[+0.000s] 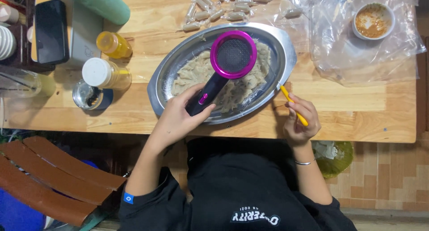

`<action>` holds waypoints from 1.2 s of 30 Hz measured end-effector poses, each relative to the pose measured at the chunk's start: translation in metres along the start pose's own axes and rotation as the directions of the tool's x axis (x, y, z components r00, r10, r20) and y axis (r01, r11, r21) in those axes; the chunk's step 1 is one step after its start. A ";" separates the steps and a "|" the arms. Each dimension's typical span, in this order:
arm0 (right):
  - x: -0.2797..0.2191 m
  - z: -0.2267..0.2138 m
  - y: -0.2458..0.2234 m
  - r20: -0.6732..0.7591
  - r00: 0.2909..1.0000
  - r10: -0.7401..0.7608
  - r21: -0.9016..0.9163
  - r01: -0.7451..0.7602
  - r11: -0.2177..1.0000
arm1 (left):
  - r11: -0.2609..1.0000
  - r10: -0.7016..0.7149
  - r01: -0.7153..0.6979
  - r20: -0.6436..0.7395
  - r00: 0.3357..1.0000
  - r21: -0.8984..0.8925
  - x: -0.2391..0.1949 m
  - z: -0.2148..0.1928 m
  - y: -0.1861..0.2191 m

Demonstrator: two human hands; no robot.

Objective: The person uses a hair dryer to blow hot air onto a tray of shredded food while simultaneously using a knife to spread and separate the pieces. The person holds the hair dryer in the left hand and the knife in the right hand, working over a metal tray on a wooden table.

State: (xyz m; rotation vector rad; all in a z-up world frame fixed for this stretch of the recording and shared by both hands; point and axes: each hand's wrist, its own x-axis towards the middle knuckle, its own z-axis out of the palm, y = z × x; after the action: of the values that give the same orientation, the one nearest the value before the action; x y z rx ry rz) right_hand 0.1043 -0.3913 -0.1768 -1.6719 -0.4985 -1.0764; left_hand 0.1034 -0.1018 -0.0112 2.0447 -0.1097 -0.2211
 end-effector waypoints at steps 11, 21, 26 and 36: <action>-0.008 0.003 0.005 0.017 0.999 -0.034 0.081 0.032 0.996 | 0.996 -0.091 0.089 -0.064 0.994 -0.028 -0.029 -0.012 -0.010; -0.019 -0.002 0.006 -0.076 0.983 -0.170 0.058 0.174 0.983 | 0.993 -0.112 0.110 -0.049 0.993 -0.036 -0.039 -0.009 -0.005; -0.013 0.001 0.012 -0.019 0.998 -0.056 0.101 0.057 0.993 | 0.994 -0.109 0.107 -0.046 0.993 -0.031 -0.042 -0.008 -0.004; 0.008 -0.004 0.006 0.031 0.999 -0.028 0.140 0.024 0.990 | 0.994 -0.104 0.102 -0.056 0.993 -0.025 -0.044 -0.010 -0.005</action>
State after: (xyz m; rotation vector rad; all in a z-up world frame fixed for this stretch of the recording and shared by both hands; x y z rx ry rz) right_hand 0.1116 -0.3988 -0.1729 -1.5658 -0.6053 -1.0104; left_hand 0.0621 -0.0835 -0.0059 2.0353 0.0339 -0.2266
